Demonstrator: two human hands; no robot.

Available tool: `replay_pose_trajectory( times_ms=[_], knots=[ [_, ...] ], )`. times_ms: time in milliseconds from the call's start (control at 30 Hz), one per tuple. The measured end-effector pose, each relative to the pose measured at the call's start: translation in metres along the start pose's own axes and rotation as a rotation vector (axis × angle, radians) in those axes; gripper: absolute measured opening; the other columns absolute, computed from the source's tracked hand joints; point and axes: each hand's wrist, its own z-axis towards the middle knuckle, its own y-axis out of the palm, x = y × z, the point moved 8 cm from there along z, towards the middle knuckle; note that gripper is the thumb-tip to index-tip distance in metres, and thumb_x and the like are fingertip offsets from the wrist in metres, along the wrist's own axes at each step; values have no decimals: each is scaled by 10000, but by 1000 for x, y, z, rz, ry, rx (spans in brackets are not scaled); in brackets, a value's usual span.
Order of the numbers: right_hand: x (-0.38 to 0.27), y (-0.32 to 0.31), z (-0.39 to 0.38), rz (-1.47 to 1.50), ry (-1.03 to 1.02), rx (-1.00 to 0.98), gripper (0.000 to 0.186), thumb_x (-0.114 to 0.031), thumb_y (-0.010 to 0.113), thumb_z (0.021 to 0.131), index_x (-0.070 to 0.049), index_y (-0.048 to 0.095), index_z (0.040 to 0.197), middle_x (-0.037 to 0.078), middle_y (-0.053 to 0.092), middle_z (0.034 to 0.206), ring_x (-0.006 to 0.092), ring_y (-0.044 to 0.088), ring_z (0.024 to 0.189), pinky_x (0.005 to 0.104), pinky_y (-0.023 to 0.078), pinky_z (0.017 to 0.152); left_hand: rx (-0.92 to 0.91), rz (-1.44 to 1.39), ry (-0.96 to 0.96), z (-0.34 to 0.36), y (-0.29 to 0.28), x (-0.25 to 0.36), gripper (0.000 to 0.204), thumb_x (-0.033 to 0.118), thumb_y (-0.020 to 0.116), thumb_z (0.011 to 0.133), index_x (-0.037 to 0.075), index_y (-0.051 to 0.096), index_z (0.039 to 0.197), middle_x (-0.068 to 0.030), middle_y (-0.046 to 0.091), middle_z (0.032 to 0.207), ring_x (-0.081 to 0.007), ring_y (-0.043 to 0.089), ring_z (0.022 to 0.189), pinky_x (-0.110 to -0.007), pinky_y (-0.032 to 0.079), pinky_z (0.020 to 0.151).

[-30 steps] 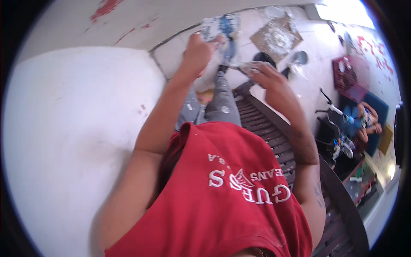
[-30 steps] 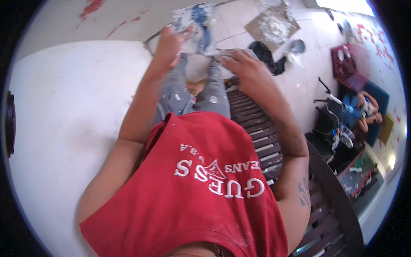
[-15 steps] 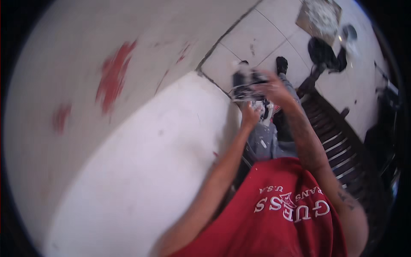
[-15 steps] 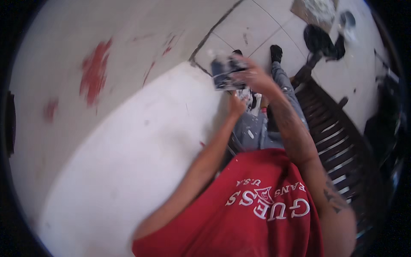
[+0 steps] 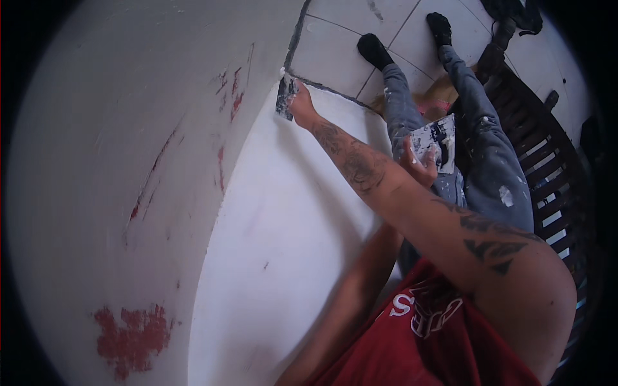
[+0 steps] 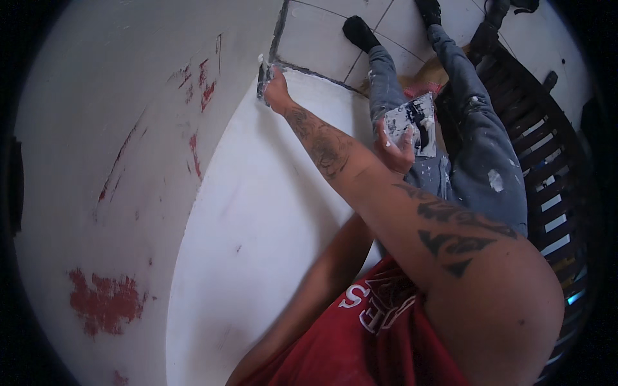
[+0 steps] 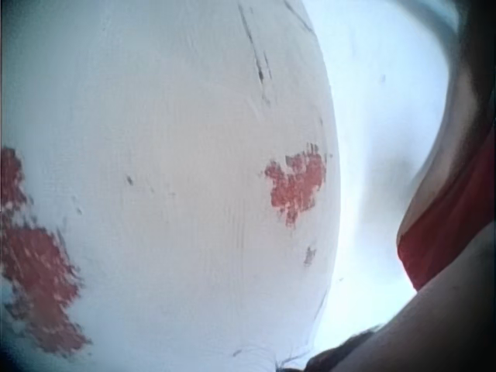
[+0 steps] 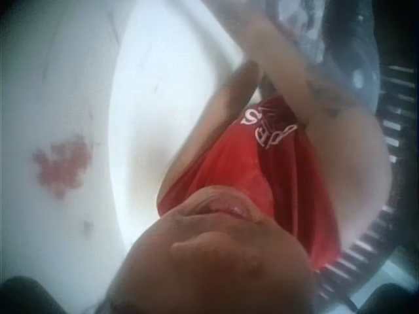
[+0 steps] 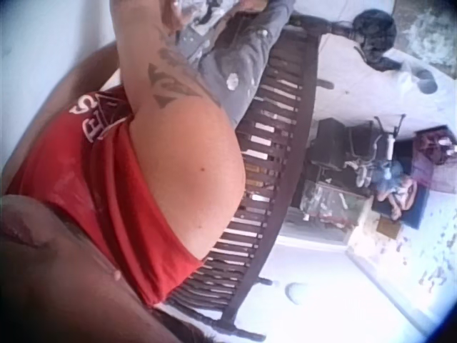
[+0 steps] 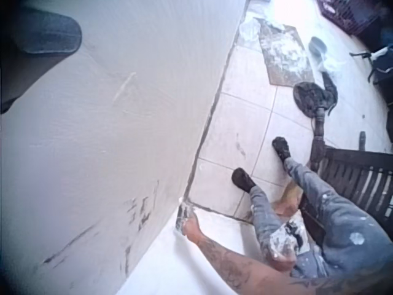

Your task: Applying wall putty or plaster to a wall using a putty knife.

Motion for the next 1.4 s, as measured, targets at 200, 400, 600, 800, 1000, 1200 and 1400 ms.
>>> replay_pose_trajectory(
  times_ms=[200,400,600,800,1000,1200,1400],
  knots=[
    [19,12,4,-101,42,79,495,119,340,691,-43,326,1159,32,440,708,77,429,553,224,359,439,26,-90,122,5,-3,-1,424,109,553,697,-36,357,1044,-196,552,822,-348,561,756,-363,439,664],
    [12,22,10,-300,-110,152,508,52,401,680,19,288,1175,84,470,753,149,483,631,267,409,530,12,-117,123,3,-1,-1,437,124,563,696,-32,355,1048,-198,554,816,-352,562,750,-363,442,651],
    [-19,41,4,-611,-238,192,514,38,478,609,86,321,1095,253,408,1005,374,416,947,375,349,825,25,-28,131,7,2,-9,451,145,569,700,-38,353,1051,-200,555,810,-351,565,737,-362,444,647],
    [-20,65,-36,-697,-143,76,566,33,484,609,77,246,1121,277,310,1106,398,379,989,368,329,853,25,-43,146,4,4,-8,469,155,569,705,-55,343,1058,-199,554,814,-342,569,730,-364,444,641],
    [-2,26,-27,-273,-157,268,428,29,447,650,53,330,1061,232,412,1025,349,441,931,358,363,786,72,29,187,3,3,-4,492,184,571,706,-37,336,1078,-192,553,820,-344,559,722,-385,429,636],
    [-6,3,42,-297,-323,211,455,106,349,671,-1,334,1112,56,460,739,96,425,540,217,355,410,71,49,165,5,6,-7,516,161,599,691,-57,330,1073,-208,542,805,-360,556,690,-377,442,618],
    [4,20,36,-194,-152,167,433,80,390,623,61,378,1055,203,483,929,308,471,895,324,362,789,75,120,128,3,6,-8,516,156,603,686,-52,334,1074,-203,542,804,-364,556,696,-385,444,606]
  ],
)
